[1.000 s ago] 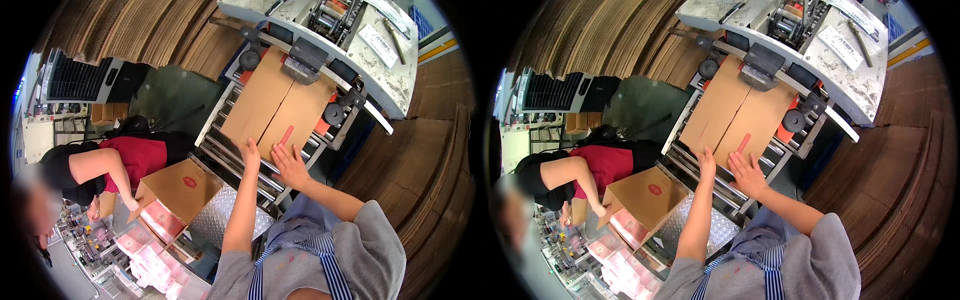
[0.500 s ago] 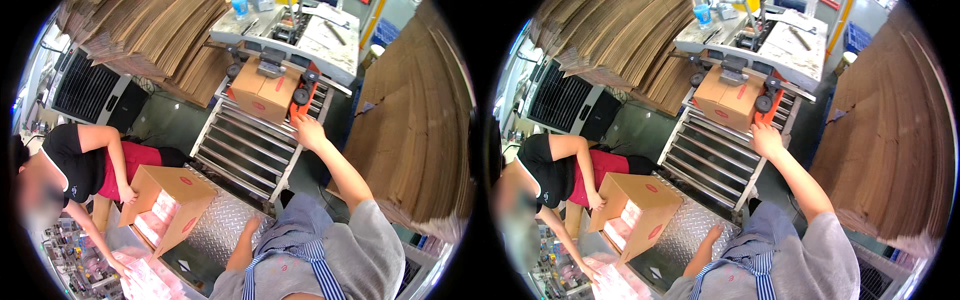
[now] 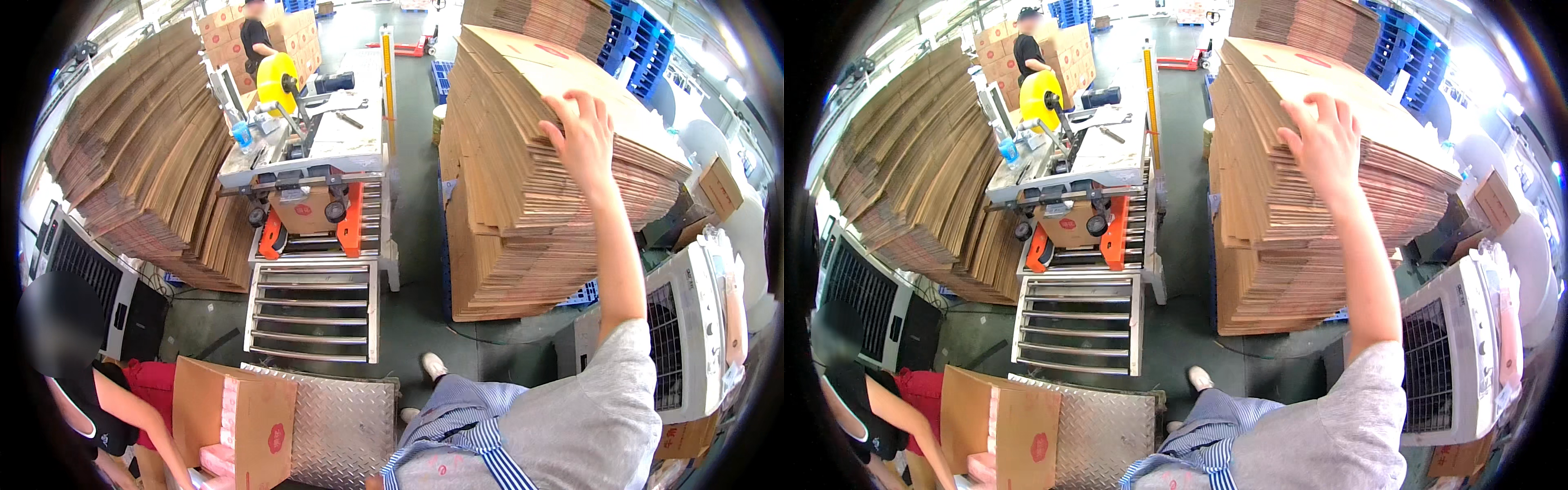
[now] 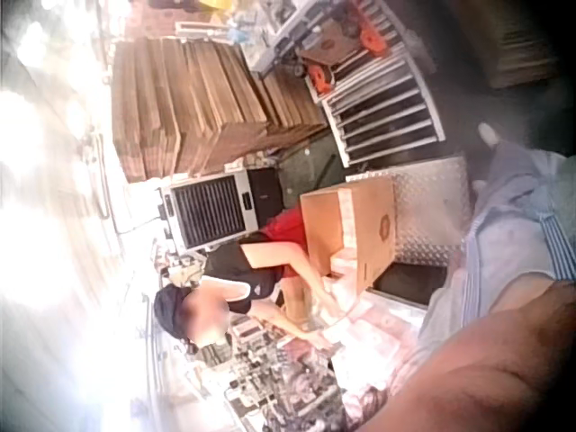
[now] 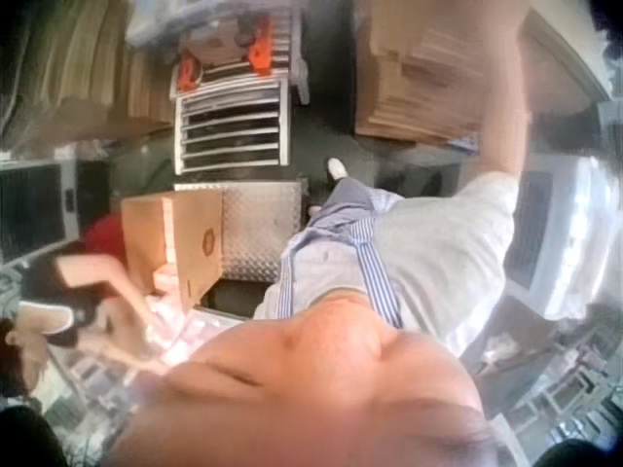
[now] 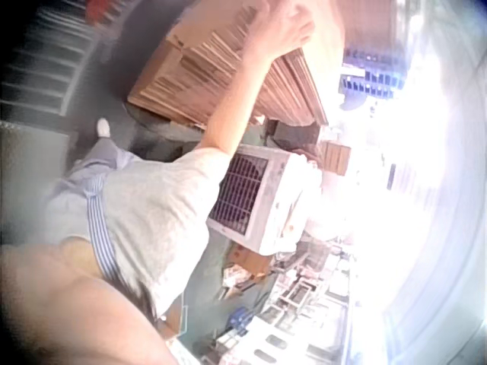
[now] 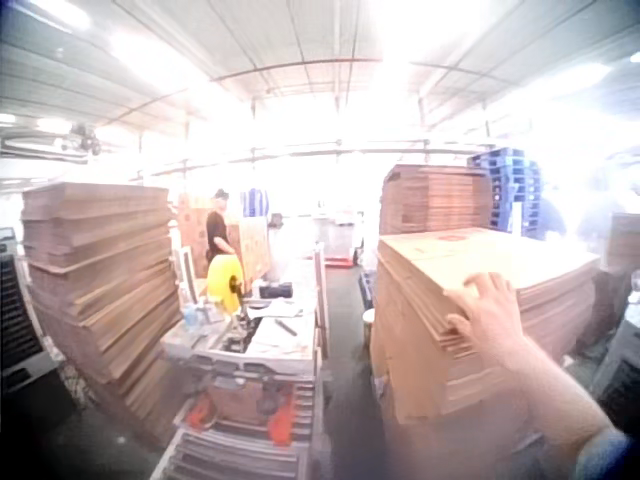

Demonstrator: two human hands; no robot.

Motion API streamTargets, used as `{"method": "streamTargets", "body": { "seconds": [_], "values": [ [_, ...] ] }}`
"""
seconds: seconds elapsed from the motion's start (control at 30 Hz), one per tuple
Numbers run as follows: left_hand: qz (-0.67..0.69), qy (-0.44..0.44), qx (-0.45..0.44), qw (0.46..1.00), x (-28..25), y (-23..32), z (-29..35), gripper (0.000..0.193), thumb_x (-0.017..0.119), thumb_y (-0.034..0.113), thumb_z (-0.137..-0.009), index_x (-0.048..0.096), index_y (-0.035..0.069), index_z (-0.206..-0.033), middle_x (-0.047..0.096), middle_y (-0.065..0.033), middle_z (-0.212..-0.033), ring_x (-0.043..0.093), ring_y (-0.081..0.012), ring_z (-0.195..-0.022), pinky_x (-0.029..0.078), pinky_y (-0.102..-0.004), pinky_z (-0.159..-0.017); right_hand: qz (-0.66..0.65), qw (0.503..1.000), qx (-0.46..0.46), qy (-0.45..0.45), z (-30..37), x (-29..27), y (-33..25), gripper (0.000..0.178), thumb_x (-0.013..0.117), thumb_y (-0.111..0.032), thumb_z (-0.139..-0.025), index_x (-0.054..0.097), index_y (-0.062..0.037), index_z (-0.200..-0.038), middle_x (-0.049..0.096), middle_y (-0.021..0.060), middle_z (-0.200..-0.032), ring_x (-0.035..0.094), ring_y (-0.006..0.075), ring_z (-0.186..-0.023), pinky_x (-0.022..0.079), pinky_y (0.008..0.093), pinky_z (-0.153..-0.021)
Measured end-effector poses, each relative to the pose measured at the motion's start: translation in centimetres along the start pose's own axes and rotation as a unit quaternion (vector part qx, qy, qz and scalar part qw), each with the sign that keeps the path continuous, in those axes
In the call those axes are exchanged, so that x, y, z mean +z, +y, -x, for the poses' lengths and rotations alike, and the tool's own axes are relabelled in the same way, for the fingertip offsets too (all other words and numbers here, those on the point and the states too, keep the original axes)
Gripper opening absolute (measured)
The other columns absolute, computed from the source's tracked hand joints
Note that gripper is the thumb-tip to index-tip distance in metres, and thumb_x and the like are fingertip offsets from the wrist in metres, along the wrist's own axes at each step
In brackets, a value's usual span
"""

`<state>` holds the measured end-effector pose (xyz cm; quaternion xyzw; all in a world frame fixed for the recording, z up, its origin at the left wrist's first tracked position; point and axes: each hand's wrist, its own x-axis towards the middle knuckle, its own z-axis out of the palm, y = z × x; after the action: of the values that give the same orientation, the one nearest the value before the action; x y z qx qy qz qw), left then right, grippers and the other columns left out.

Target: The person packs pink rectangular packages into cardboard boxes on a metal table. They arrange the items, close the box flaps, and move the filled boxes to a conveyor belt. The person also handles bubble wrap and stacks of cardboard.

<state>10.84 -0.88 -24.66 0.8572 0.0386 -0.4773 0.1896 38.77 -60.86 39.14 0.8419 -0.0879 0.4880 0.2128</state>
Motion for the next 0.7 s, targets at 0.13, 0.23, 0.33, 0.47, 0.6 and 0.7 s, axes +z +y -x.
{"method": "streamTargets", "body": {
  "seconds": [0.13, 0.23, 0.33, 0.47, 0.6, 0.7],
  "values": [
    [0.058, 0.085, 0.048, 0.994, -4.9, 4.7, -2.6, 0.027, 0.055, 0.025, -0.086, 0.061, 0.006, -0.104, 0.065, -0.0163, -0.095, 0.065, -0.0297, -0.086, 0.049, -0.0426, -0.069, -0.051, 0.995, -0.033, -0.081, 0.4, -0.4, 6.0, 0.033, 0.074, -0.032, -0.071, 0.070, -0.0220, -0.102, 0.055, 0.0024, -0.108, 0.048, 0.0250, -0.109, 0.037, 0.0406, -0.093],
    [0.555, 0.146, 0.031, 0.818, -8.1, 13.0, -1.1, 0.032, 0.052, 0.025, -0.090, 0.056, 0.009, -0.119, 0.062, -0.0102, -0.113, 0.064, -0.0233, -0.094, 0.047, -0.0402, -0.074, -0.054, 0.992, -0.026, -0.116, 1.4, -0.6, 10.3, 0.036, 0.073, -0.033, -0.073, 0.068, -0.0245, -0.107, 0.053, 0.0035, -0.118, 0.045, 0.0261, -0.116, 0.036, 0.0425, -0.097],
    [0.517, 0.125, 0.035, 0.846, -9.3, 17.1, 0.8, 0.035, 0.050, 0.023, -0.092, 0.051, 0.010, -0.124, 0.063, -0.0087, -0.112, 0.064, -0.0216, -0.093, 0.048, -0.0357, -0.071, -0.127, 0.983, -0.075, -0.107, 0.0, -0.7, 8.7, 0.039, 0.069, -0.032, -0.077, 0.064, -0.0286, -0.115, 0.049, 0.0039, -0.129, 0.041, 0.0267, -0.123, 0.033, 0.0435, -0.103],
    [0.469, 0.070, 0.022, 0.880, -6.4, 19.6, -0.9, 0.018, 0.053, 0.020, -0.090, 0.058, 0.010, -0.104, 0.065, -0.0055, -0.093, 0.063, -0.0176, -0.079, 0.046, -0.0307, -0.059, -0.104, 0.963, -0.187, -0.161, -1.8, -0.3, 7.7, 0.032, 0.061, -0.028, -0.085, 0.062, -0.0294, -0.117, 0.045, 0.0029, -0.137, 0.038, 0.0275, -0.127, 0.033, 0.0442, -0.104],
    [0.460, -0.004, 0.056, 0.886, -1.9, 19.4, -2.0, 0.007, 0.058, 0.012, -0.087, 0.059, 0.009, -0.093, 0.064, -0.0062, -0.081, 0.062, -0.0173, -0.072, 0.047, -0.0296, -0.055, -0.175, 0.964, -0.192, -0.051, 2.0, 1.4, 10.2, 0.025, 0.063, -0.019, -0.081, 0.065, -0.0189, -0.106, 0.062, -0.0008, -0.114, 0.054, 0.0184, -0.108, 0.033, 0.0438, -0.103],
    [0.534, 0.036, 0.054, 0.843, 1.3, 23.5, 0.6, 0.013, 0.056, 0.016, -0.087, 0.063, 0.005, -0.089, 0.061, -0.0022, -0.075, 0.056, -0.0121, -0.060, 0.040, -0.0247, -0.047, -0.053, 0.996, 0.008, 0.068, 6.9, 0.9, 16.4, 0.024, 0.067, -0.008, -0.074, 0.067, -0.0154, -0.097, 0.066, 0.0004, -0.098, 0.059, 0.0180, -0.096, 0.038, 0.0395, -0.096]
  ]
}}
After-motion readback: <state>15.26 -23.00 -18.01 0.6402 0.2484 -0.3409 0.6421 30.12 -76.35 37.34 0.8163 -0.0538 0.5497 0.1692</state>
